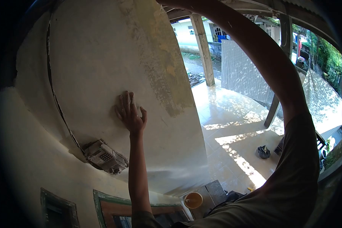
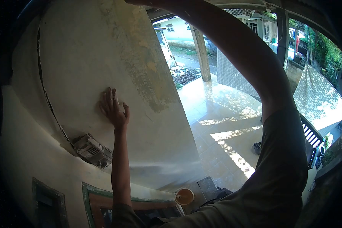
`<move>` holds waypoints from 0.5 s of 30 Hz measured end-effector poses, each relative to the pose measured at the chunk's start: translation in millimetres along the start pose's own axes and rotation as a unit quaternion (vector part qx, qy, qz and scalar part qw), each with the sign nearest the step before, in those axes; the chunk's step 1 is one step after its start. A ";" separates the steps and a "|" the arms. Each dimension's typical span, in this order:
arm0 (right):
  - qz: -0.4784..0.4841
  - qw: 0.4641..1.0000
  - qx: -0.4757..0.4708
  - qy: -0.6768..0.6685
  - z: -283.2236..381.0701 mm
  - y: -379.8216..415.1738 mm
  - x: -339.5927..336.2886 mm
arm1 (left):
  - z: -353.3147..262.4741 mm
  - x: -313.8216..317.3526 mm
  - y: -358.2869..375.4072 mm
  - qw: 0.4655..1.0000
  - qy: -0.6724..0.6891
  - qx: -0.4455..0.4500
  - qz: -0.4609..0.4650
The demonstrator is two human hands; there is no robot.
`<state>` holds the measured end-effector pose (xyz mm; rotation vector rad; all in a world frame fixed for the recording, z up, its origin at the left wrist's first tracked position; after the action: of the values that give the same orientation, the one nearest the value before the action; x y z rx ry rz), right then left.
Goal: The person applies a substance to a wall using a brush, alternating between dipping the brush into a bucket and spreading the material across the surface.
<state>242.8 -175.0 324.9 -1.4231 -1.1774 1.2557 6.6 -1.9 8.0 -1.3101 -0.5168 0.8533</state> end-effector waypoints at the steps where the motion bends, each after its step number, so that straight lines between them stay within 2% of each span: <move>1: 0.003 1.000 0.002 -0.002 -1.3 11.7 9.1 | 0.0 0.4 0.3 1.000 0.004 0.001 -0.004; 3: 0.068 0.996 0.023 0.044 2.1 45.6 25.8 | 0.8 0.7 0.0 1.000 0.004 0.006 0.002; 5: 0.025 0.998 -0.047 0.018 -2.0 88.6 41.3 | 0.4 0.1 0.0 1.000 0.004 0.007 0.006; 6: 0.081 0.995 -0.012 0.061 15.4 106.7 31.2 | 0.4 -0.5 -0.8 1.000 0.009 0.009 0.002; 8: 0.160 0.985 0.023 0.065 28.4 151.3 29.7 | 0.2 -0.9 -2.1 1.000 0.014 0.009 -0.001; 11: 0.131 0.990 0.025 0.048 37.0 237.5 35.3 | -0.5 0.1 -0.7 1.000 0.008 0.008 -0.001; 13: 0.195 0.978 0.065 0.023 46.6 286.8 34.4 | 0.3 0.4 -0.6 1.000 0.013 0.011 -0.007; 15: 0.260 0.964 0.058 0.019 50.6 336.9 33.4 | 0.9 1.5 -0.4 1.000 0.014 0.009 -0.015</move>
<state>227.4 -196.9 -16.3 -1.7213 -0.7042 1.6120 7.0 -0.1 8.4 -1.2935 -0.5040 0.8113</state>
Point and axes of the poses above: each hand's wrist, its own y-axis away from the middle knuckle, its own x-axis out of the palm, z = x × y, the point moved 1 cm from there along -y, towards the middle knuckle, and after that the axes turned 8 degrees about -z, right-handed, at the moved point
